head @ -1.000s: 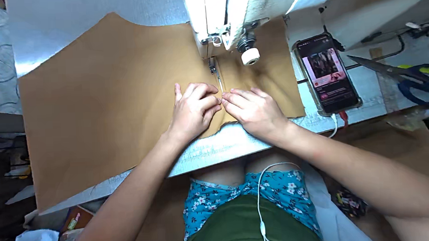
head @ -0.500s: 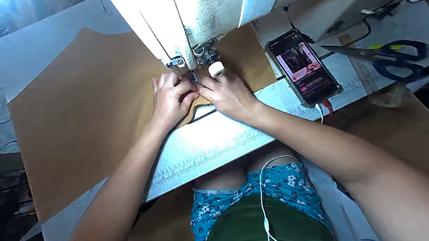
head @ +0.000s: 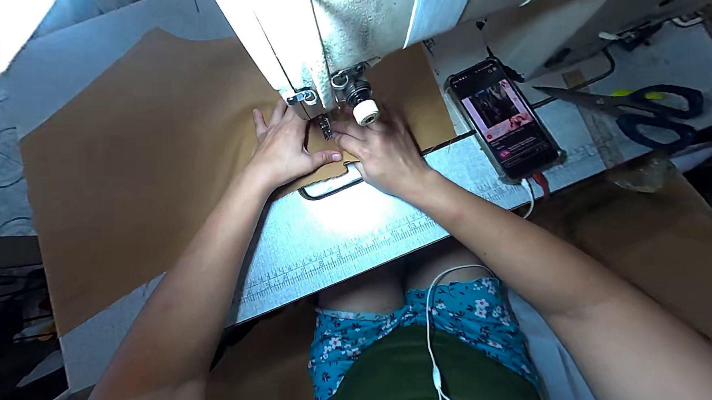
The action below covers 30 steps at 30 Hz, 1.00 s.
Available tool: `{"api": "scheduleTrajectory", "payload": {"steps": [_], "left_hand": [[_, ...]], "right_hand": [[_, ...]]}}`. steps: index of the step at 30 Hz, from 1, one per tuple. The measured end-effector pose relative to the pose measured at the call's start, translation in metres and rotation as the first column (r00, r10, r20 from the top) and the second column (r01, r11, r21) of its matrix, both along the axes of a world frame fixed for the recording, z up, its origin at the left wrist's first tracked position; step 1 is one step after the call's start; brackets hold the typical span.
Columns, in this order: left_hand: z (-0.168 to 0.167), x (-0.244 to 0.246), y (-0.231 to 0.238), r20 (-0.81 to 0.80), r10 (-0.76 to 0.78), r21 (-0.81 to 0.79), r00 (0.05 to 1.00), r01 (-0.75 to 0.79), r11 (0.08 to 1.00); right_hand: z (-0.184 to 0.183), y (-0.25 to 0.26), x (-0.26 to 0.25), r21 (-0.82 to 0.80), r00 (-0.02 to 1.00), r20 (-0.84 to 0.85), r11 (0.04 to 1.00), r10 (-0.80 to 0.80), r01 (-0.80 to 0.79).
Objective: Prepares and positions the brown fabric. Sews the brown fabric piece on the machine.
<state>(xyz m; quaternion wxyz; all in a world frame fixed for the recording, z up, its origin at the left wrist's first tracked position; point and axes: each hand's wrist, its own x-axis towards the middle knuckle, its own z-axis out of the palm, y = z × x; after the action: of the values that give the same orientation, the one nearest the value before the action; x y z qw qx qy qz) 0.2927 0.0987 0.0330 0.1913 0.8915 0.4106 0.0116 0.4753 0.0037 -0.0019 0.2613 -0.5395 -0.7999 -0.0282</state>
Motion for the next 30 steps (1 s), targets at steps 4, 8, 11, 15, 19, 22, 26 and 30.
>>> {"api": "scheduleTrajectory", "payload": {"steps": [4, 8, 11, 15, 19, 22, 26, 30], "left_hand": [[0.003, 0.001, 0.001, -0.005, 0.01, -0.029, 1.0, -0.01, 1.0], [0.005, 0.003, 0.002, -0.048, 0.017, -0.059, 0.999, -0.02, 0.998], [0.009, 0.006, 0.004, -0.09, 0.019, -0.093, 0.996, -0.027, 0.995], [0.013, 0.009, 0.005, -0.113, 0.028, -0.134, 0.993, -0.043, 0.99], [0.016, 0.009, 0.006, -0.095, 0.03, -0.144, 0.995, -0.043, 0.989], [0.014, 0.009, 0.005, -0.087, 0.032, -0.139, 0.996, -0.044, 0.989], [0.013, 0.009, 0.008, -0.085, 0.035, -0.124, 0.996, -0.045, 0.991], [0.014, 0.009, 0.007, -0.08, 0.044, -0.147, 0.996, -0.056, 0.988]], "right_hand": [[0.001, 0.0, 0.002, -0.045, 1.0, -0.017, 0.999, 0.011, -0.012], [0.001, 0.0, 0.003, -0.058, 1.0, -0.012, 0.998, 0.023, -0.024], [0.001, 0.002, 0.005, -0.071, 1.0, -0.008, 0.997, 0.029, -0.029], [0.0, 0.002, 0.006, -0.071, 0.998, -0.034, 0.996, 0.043, -0.046], [0.002, 0.003, 0.007, -0.096, 0.997, -0.061, 0.993, 0.055, -0.061], [0.006, -0.001, 0.005, -0.164, 0.995, -0.087, 0.985, 0.047, -0.061], [0.007, -0.001, 0.005, -0.134, 0.998, -0.061, 0.99, 0.035, -0.043], [0.008, -0.002, 0.003, -0.142, 0.997, -0.066, 0.989, 0.03, -0.039]]}}
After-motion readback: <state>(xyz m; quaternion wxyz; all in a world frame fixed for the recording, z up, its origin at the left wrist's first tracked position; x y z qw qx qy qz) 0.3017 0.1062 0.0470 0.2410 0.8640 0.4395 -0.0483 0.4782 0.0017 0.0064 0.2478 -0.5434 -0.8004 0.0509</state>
